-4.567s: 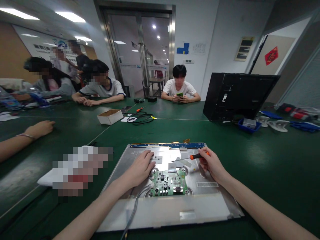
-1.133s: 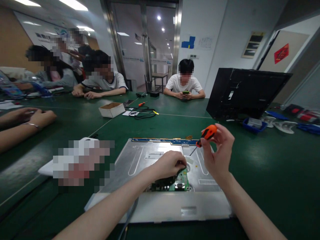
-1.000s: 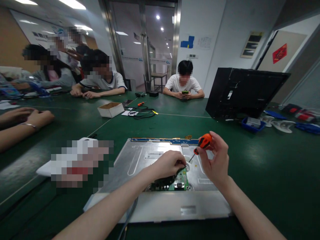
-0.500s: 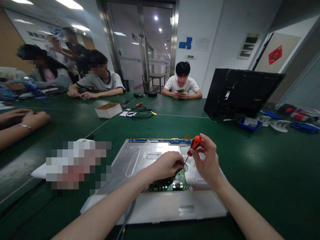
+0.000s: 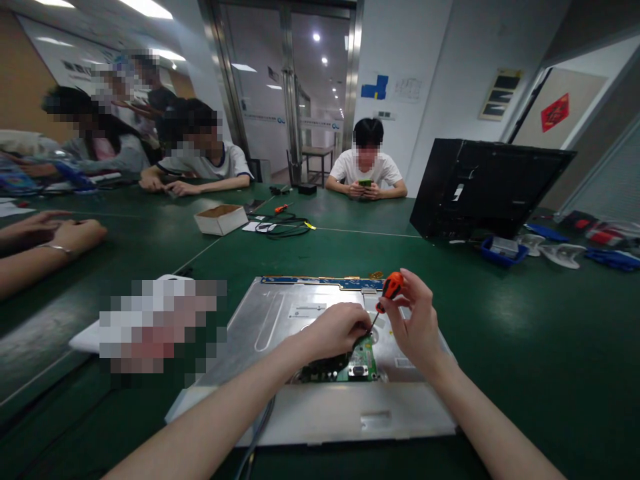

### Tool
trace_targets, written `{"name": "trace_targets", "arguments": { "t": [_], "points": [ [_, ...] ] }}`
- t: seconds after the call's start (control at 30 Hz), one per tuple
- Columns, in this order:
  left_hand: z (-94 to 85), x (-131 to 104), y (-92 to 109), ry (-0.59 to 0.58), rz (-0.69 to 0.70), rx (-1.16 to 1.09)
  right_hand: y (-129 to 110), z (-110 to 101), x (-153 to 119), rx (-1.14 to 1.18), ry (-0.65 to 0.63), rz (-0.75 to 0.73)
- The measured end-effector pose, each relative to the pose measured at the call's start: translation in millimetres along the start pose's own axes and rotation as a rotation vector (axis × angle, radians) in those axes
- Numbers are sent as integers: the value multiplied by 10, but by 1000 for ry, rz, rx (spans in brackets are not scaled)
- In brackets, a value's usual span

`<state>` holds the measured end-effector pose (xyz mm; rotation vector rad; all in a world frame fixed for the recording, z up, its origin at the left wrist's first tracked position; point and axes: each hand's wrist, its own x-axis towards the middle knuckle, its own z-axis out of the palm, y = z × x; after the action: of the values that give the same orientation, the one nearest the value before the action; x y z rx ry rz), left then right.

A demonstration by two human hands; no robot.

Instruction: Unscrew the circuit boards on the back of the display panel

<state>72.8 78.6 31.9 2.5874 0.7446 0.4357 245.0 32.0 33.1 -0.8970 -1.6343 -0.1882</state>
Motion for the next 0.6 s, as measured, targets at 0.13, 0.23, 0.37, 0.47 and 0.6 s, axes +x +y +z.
{"name": "trace_targets", "arguments": {
  "t": [0.13, 0.23, 0.37, 0.47, 0.6],
  "points": [
    [-1, 1, -5, 2, 3, 1, 2, -2, 10, -6, -5, -23],
    [-3, -1, -3, 2, 4, 4, -9, -17, 28, -24, -36, -29],
    [-3, -1, 4, 0, 5, 9, -44, -47, 46, -41, -75, -20],
    [-4, -1, 11, 1, 4, 14, -66, -65, 48, -50, -99, -10],
    [-8, -2, 17, 0, 2, 21, -57, -61, 46, -76, -96, -23]
  ]
}}
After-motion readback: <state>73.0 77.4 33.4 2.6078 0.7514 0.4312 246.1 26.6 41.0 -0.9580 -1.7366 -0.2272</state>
